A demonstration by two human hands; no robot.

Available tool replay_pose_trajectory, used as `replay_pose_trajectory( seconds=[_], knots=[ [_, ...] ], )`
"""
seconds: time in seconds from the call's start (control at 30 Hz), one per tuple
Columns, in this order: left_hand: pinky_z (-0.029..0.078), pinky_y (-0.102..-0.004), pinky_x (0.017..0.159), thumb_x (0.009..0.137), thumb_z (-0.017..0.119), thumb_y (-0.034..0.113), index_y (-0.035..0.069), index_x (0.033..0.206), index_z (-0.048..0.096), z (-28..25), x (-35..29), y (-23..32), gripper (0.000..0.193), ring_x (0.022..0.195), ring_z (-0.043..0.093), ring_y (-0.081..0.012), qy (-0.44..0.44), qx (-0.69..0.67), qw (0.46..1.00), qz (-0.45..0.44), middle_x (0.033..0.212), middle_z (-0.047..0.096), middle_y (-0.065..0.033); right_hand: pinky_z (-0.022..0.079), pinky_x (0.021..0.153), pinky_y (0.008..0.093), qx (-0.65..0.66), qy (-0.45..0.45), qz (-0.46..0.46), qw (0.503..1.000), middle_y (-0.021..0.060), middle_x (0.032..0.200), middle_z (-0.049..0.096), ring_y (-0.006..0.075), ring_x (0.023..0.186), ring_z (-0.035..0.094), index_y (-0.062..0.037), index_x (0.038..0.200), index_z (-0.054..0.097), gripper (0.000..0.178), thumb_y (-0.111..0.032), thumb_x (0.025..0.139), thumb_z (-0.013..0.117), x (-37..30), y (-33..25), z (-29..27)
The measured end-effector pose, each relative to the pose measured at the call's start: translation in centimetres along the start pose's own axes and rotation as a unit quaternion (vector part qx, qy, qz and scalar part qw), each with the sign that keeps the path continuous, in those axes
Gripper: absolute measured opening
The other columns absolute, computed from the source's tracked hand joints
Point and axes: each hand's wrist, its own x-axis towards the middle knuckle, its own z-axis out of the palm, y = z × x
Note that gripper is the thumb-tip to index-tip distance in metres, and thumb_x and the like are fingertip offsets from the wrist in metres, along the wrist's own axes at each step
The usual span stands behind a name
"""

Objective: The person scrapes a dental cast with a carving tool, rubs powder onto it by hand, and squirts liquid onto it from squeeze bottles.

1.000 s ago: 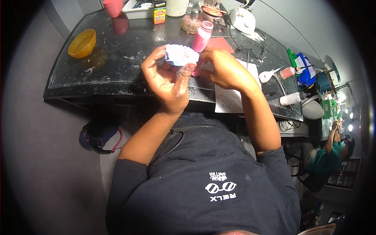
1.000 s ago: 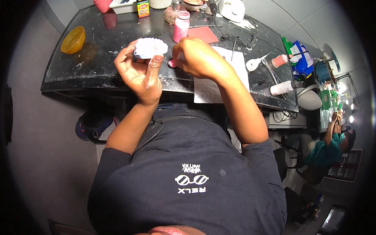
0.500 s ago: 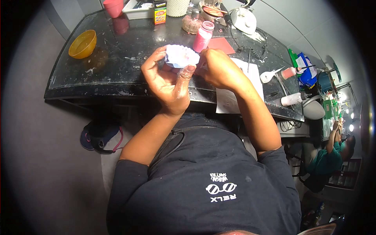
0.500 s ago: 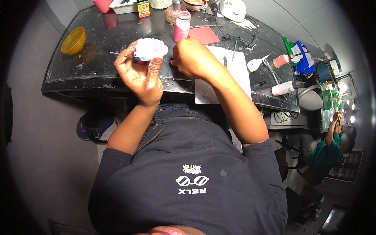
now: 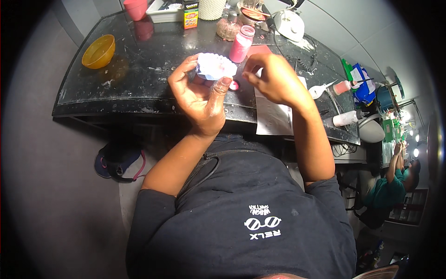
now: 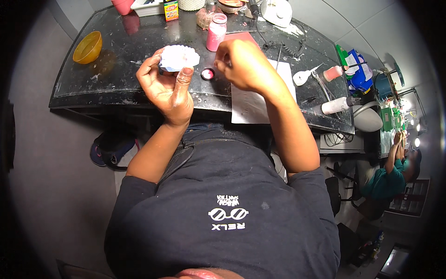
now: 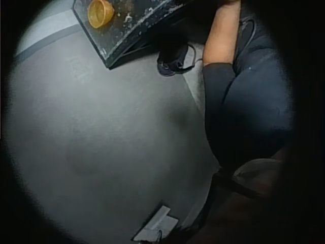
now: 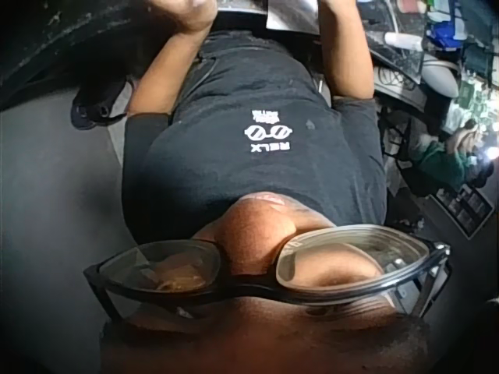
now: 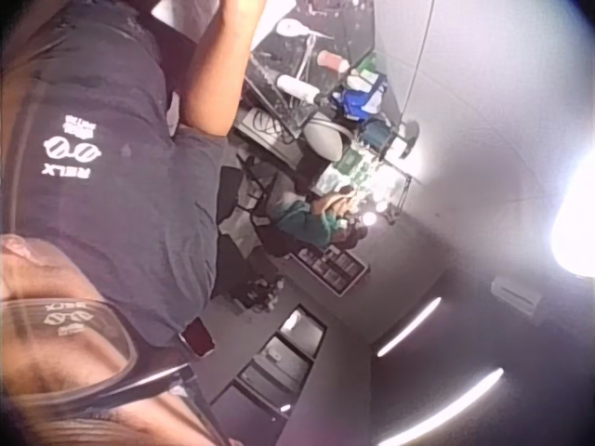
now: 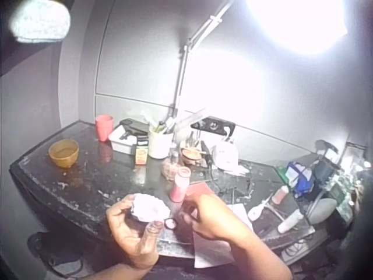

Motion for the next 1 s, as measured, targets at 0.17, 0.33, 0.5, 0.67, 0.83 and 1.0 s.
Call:
replay_pose_trajectory(
  seconds=[0.17, 0.33, 0.5, 0.67, 0.83, 1.0],
  knots=[
    [0.052, -0.0351, 0.094, 0.08, 0.074, -0.009, 0.005, 0.126, 0.038, 0.1, 0.2, 0.2, 0.06, 0.111, 0.056, -0.023, -0.004, 0.001, 1.0, -0.003, 0.131, 0.045, -0.016, 0.053, 0.06, 0.0295, 0.096, 0.026, 0.082, 0.992, 0.0091, 0.067, 0.068, 0.0139, 0.06, 0.065, 0.0026, 0.077, 0.067, 0.01, -0.006, 0.076, 0.072, 0.1, -0.1, -3.0],
    [0.052, -0.0356, 0.094, 0.08, 0.074, -0.009, 0.005, 0.126, 0.038, 0.2, 0.1, 0.1, 0.06, 0.111, 0.056, -0.0229, -0.002, 0.002, 1.0, -0.006, 0.131, 0.045, -0.0159, 0.054, 0.063, 0.0252, 0.1, 0.054, 0.061, 0.992, 0.0083, 0.072, 0.07, 0.0108, 0.066, 0.066, 0.0016, 0.078, 0.062, 0.012, 0.0, 0.083, 0.073, 1.6, -1.9, -5.5],
    [0.052, -0.0354, 0.094, 0.08, 0.075, -0.009, 0.005, 0.126, 0.038, 0.1, 0.1, 0.2, 0.061, 0.11, 0.056, -0.023, 0.003, -0.008, 1.0, -0.017, 0.13, 0.045, -0.0156, 0.055, 0.066, 0.0299, 0.153, 0.051, 0.07, 0.984, 0.0105, 0.08, 0.067, 0.0156, 0.073, 0.066, 0.0007, 0.083, 0.063, 0.008, -0.002, 0.085, 0.071, 2.8, -6.7, -9.0],
    [0.051, -0.0345, 0.095, 0.079, 0.076, -0.009, 0.004, 0.126, 0.038, 0.2, 0.1, 0.1, 0.062, 0.11, 0.056, -0.0222, 0.007, -0.01, 1.0, -0.022, 0.13, 0.046, -0.0155, 0.053, 0.06, 0.0251, 0.158, 0.145, 0.033, 0.976, 0.0084, 0.07, 0.067, 0.0111, 0.066, 0.063, -0.0016, 0.073, 0.061, 0.018, -0.004, 0.084, 0.075, 4.1, -7.2, -9.0],
    [0.051, -0.0339, 0.094, 0.079, 0.076, -0.009, 0.004, 0.127, 0.038, 0.0, 0.1, 0.0, 0.062, 0.111, 0.056, -0.022, 0.003, -0.006, 1.0, -0.014, 0.129, 0.046, -0.0151, 0.052, 0.059, 0.0246, 0.198, 0.141, -0.037, 0.969, 0.0073, 0.069, 0.067, 0.0109, 0.065, 0.063, -0.0013, 0.074, 0.061, 0.02, -0.009, 0.083, 0.076, 4.9, -7.1, -8.1],
    [0.053, -0.0346, 0.093, 0.079, 0.078, -0.007, 0.004, 0.126, 0.038, -0.1, -0.2, 0.0, 0.063, 0.111, 0.058, -0.0233, 0.018, -0.045, 0.997, -0.062, 0.128, 0.047, -0.0146, 0.054, 0.061, 0.0262, 0.114, 0.162, -0.082, 0.977, 0.0078, 0.071, 0.068, 0.011, 0.066, 0.064, 0.0006, 0.075, 0.063, 0.018, -0.009, 0.083, 0.075, 4.7, -8.8, -7.8]
  ],
)
